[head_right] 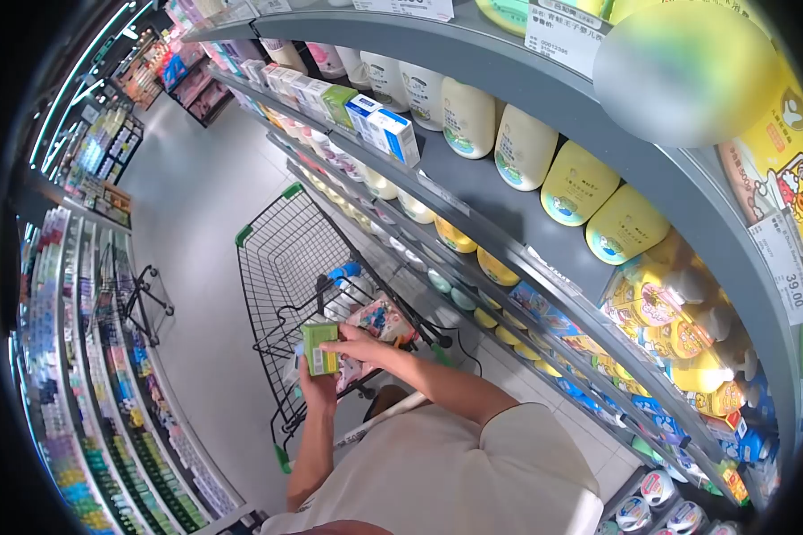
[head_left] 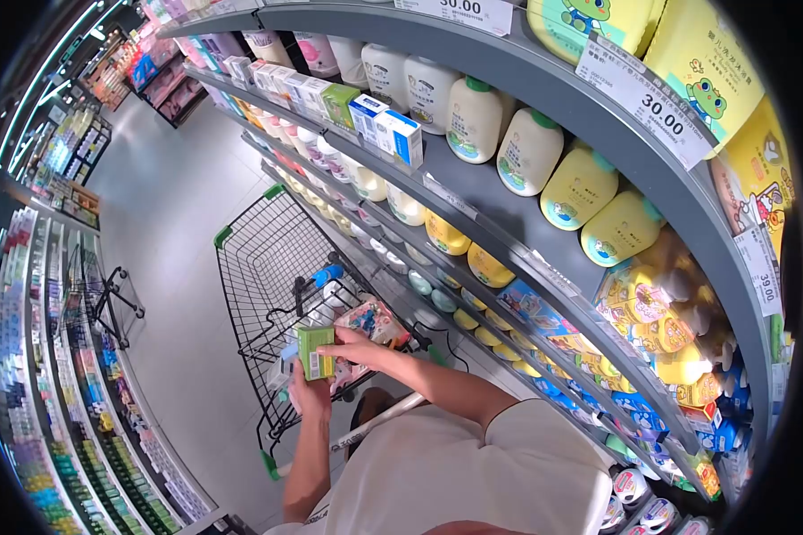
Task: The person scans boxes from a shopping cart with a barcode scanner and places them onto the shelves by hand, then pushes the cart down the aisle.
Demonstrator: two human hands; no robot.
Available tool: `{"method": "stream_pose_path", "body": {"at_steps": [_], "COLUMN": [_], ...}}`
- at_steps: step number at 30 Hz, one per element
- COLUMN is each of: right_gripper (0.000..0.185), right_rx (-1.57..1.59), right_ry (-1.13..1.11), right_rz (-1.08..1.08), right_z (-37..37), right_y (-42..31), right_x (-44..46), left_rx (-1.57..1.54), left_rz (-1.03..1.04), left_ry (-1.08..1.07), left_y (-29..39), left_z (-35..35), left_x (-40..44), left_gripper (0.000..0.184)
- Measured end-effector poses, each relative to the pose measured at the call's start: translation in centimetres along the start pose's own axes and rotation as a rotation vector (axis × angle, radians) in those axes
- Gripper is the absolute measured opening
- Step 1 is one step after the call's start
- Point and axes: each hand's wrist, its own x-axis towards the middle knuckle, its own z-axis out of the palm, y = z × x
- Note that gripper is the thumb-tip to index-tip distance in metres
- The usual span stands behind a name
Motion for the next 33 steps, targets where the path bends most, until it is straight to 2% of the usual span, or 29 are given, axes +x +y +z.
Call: {"method": "stream_pose_path", "body": {"at_steps": [1, 2, 3, 5, 7, 9, 11, 12, 14, 15, 17, 19, 21, 24, 26, 28, 29, 30, 31, 33], "right_gripper": [0.057, 0.057, 0.057, 0.056, 0.051, 0.047, 0.044, 0.044, 0.043, 0.042, 0.042, 0.042, 0.044, 0.043, 0.041, 0.038, 0.036, 0.035, 0.034, 0.034], "right_rx": [-0.027, -0.054, -0.060, -0.252, -0.363, -0.249, -0.283, -0.301, -0.307, -0.250, -0.224, -0.196, -0.268, -0.143, -0.168, -0.247, -0.304, -0.290, -0.277, -0.328], "right_ry": [0.019, 0.033, 0.023, 0.010, 0.095, 0.055, 0.130, 0.115, 0.168, 0.143, 0.234, 0.247, 0.477, 0.612, 0.607, 0.598, 0.624, 0.645, 0.662, 0.652], "right_rz": [-0.025, -0.047, -0.041, -0.155, -0.115, -0.180, -0.215, -0.212, -0.255, -0.266, -0.191, -0.205, -0.346, -0.400, -0.401, -0.471, -0.513, -0.515, -0.511, -0.508], "right_z": [0.0, 0.1, 0.0, -1.0, -0.9, -1.8, -2.3, -2.9, -3.9, -4.2, -4.1, -3.9, -4.4, -3.2, -2.3, -3.8, -4.9, -4.2, -3.1, -2.6], "right_y": [0.1, 0.2, 0.5, 1.1, 0.2, 0.7, 0.5, 0.4, 1.0, 0.8, 0.4, -0.2, -0.1, -2.5, -4.9, -5.1, -4.3, -4.8, -5.2, -5.0], "right_x": [0.2, 0.3, 0.3, 1.2, 1.0, 1.6, 1.6, 1.9, 2.0, 1.8, 1.5, 0.8, -0.2, -3.0, -6.6, -7.6, -7.8, -8.2, -8.6, -8.9], "left_rx": [0.023, 0.264, 0.256, 1.235, 1.205, 1.174, 1.237, 1.220, 1.335, 1.325, 1.241, 1.223, 1.127, 0.911, 0.637, 0.430, 0.499, 0.031, -0.182, -0.187], "left_rz": [-0.044, 0.000, 0.004, 0.441, 0.479, 0.506, 0.401, 0.407, 0.363, 0.360, 0.465, 0.460, 0.547, 0.712, 0.709, 1.036, 1.142, 1.222, 1.455, 1.423], "left_ry": [0.008, 0.128, 0.137, 0.026, 0.084, 0.144, 0.083, 0.099, 0.004, 0.019, -0.057, -0.034, -0.173, -0.317, -0.490, -0.688, -0.818, -0.796, -0.590, -0.541], "left_y": [-0.6, -2.1, -3.7, -5.5, -5.8, -6.0, -5.6, -4.9, -2.8, -2.6, -2.5, -2.7, -2.9, 1.2, 12.3, 19.6, 24.0, 24.7, 25.4, 24.1], "left_z": [-1.0, -1.8, -3.2, -5.8, -4.9, -4.3, -3.3, -2.4, -0.6, -0.6, -0.7, -1.1, -1.5, 2.1, 8.3, 10.9, 11.2, 13.4, 15.6, 16.0], "left_x": [0.1, 0.4, 0.4, 0.1, 0.8, 0.2, 0.6, 0.3, -1.3, -1.4, -1.9, -1.9, -2.0, -4.1, -8.2, -10.9, -12.6, -15.7, -17.8, -19.9], "left_gripper": [0.048, 0.050, 0.050, 0.053, 0.053, 0.053, 0.044, 0.044, 0.040, 0.040, 0.039, 0.035, 0.027, 0.017, 0.017, 0.029, 0.031, 0.039, 0.054, 0.053]}}
